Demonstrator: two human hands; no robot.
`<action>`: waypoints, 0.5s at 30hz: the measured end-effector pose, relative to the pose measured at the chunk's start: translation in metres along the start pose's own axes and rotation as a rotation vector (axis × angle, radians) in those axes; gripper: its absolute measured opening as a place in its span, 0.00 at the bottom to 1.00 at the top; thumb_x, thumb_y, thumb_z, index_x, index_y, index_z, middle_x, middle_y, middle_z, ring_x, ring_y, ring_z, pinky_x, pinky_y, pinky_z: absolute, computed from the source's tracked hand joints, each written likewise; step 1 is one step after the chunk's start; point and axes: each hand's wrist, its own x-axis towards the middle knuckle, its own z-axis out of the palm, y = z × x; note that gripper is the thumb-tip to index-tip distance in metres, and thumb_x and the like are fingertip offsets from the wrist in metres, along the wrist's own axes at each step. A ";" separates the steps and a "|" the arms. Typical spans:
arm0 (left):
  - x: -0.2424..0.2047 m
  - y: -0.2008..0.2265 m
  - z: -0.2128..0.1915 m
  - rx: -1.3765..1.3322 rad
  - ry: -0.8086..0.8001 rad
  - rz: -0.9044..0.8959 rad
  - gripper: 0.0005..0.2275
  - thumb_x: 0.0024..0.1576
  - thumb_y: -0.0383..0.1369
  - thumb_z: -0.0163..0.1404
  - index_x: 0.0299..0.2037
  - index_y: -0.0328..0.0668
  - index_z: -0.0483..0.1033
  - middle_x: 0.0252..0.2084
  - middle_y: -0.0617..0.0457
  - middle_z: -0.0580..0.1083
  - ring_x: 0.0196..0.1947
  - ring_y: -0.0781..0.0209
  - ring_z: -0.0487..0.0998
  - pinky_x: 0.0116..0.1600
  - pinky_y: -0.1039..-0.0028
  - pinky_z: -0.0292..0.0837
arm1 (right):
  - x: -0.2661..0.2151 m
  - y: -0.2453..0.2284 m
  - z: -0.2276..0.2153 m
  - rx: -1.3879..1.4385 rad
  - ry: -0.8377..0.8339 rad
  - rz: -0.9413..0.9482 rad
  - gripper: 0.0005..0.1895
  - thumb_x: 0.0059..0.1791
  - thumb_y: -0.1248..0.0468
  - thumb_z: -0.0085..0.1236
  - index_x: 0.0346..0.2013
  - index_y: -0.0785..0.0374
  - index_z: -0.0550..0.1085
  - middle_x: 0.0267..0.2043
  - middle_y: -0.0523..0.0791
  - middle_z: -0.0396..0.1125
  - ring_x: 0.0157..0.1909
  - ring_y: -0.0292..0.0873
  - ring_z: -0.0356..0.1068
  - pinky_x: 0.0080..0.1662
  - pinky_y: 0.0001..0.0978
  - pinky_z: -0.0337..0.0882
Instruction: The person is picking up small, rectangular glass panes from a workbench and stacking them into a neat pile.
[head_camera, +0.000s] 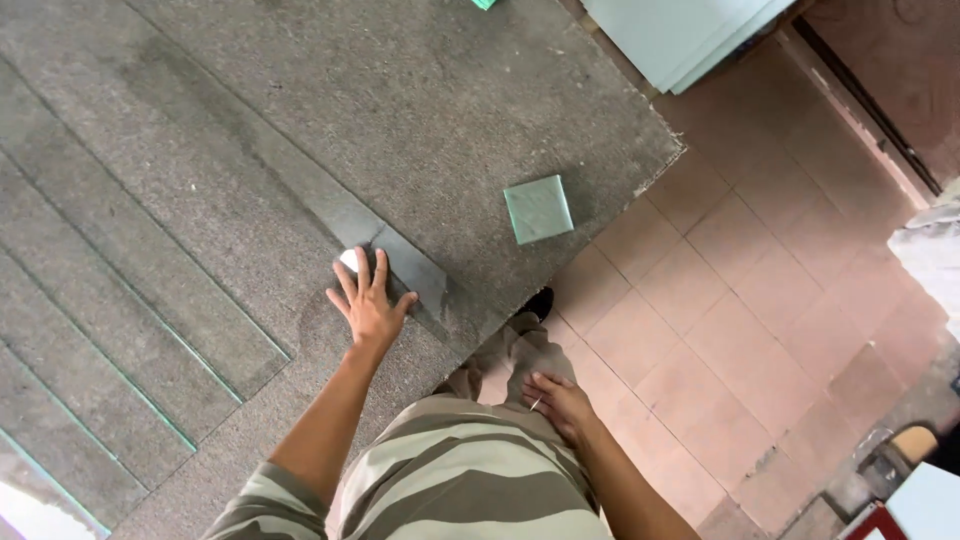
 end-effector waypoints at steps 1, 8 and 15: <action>0.009 0.001 0.003 0.000 -0.010 0.009 0.44 0.60 0.50 0.61 0.86 0.59 0.51 0.90 0.49 0.40 0.86 0.28 0.29 0.80 0.24 0.25 | 0.006 0.001 0.000 0.007 0.011 0.000 0.29 0.57 0.65 0.67 0.67 0.75 0.67 0.62 0.66 0.71 0.64 0.64 0.75 0.67 0.60 0.73; 0.073 -0.012 -0.020 0.170 -0.018 0.013 0.47 0.58 0.58 0.59 0.87 0.66 0.48 0.90 0.54 0.38 0.86 0.35 0.27 0.82 0.30 0.24 | 0.033 0.000 0.041 -0.010 -0.076 -0.103 0.19 0.57 0.59 0.68 0.60 0.62 0.76 0.53 0.51 0.78 0.53 0.49 0.81 0.62 0.49 0.81; 0.087 -0.008 -0.018 0.242 -0.028 0.061 0.48 0.57 0.58 0.61 0.86 0.62 0.49 0.89 0.48 0.42 0.87 0.36 0.33 0.83 0.34 0.34 | 0.041 -0.006 0.039 0.016 -0.165 -0.203 0.16 0.56 0.61 0.67 0.58 0.62 0.79 0.51 0.54 0.80 0.49 0.50 0.83 0.58 0.50 0.84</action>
